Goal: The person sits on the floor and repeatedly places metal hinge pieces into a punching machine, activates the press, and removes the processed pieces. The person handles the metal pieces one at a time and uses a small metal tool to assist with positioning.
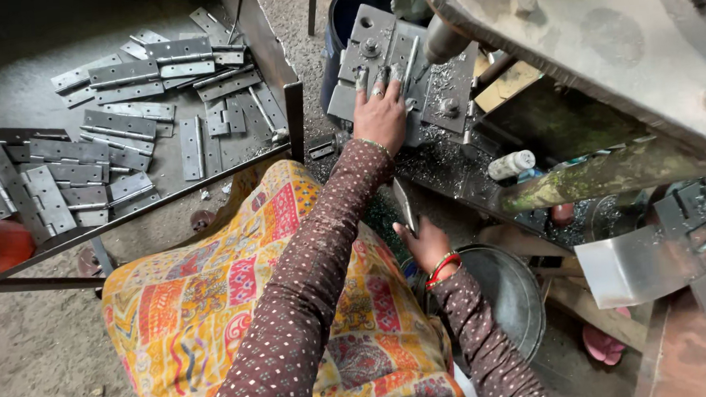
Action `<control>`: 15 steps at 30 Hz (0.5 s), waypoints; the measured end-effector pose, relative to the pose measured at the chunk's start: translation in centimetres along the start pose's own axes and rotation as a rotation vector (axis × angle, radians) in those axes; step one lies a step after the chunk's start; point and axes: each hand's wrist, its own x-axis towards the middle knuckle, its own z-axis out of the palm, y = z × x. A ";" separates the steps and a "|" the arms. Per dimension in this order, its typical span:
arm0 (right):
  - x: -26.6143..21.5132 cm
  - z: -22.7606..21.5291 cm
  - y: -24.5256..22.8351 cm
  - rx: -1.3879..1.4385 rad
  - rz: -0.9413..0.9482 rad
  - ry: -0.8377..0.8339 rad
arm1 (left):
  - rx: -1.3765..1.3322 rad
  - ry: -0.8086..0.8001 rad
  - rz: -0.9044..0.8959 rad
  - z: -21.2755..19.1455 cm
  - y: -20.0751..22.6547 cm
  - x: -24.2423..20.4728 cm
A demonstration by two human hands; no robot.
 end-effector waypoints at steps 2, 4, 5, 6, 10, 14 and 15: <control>-0.2 -1.1 -0.6 0.555 0.058 -0.063 | 0.003 0.013 0.002 0.1 -0.3 1.6; -1.8 -0.5 0.8 0.791 0.072 -0.046 | -0.011 0.007 0.004 0.4 -0.8 1.6; -3.8 0.1 2.4 0.810 0.100 -0.026 | -0.033 -0.011 0.010 0.8 -0.9 0.7; -5.6 0.3 4.2 0.651 0.092 0.013 | -0.055 -0.029 0.016 1.3 -0.8 -0.1; -6.9 -4.2 8.7 -0.191 -0.049 0.223 | 0.025 0.147 0.067 1.7 -1.9 1.0; -8.6 -10.2 8.8 -0.646 -0.262 0.469 | -0.100 0.028 0.069 3.0 -2.7 1.0; -9.2 -11.3 8.4 -0.603 -0.325 0.496 | -0.111 -0.024 0.071 3.7 -2.4 0.8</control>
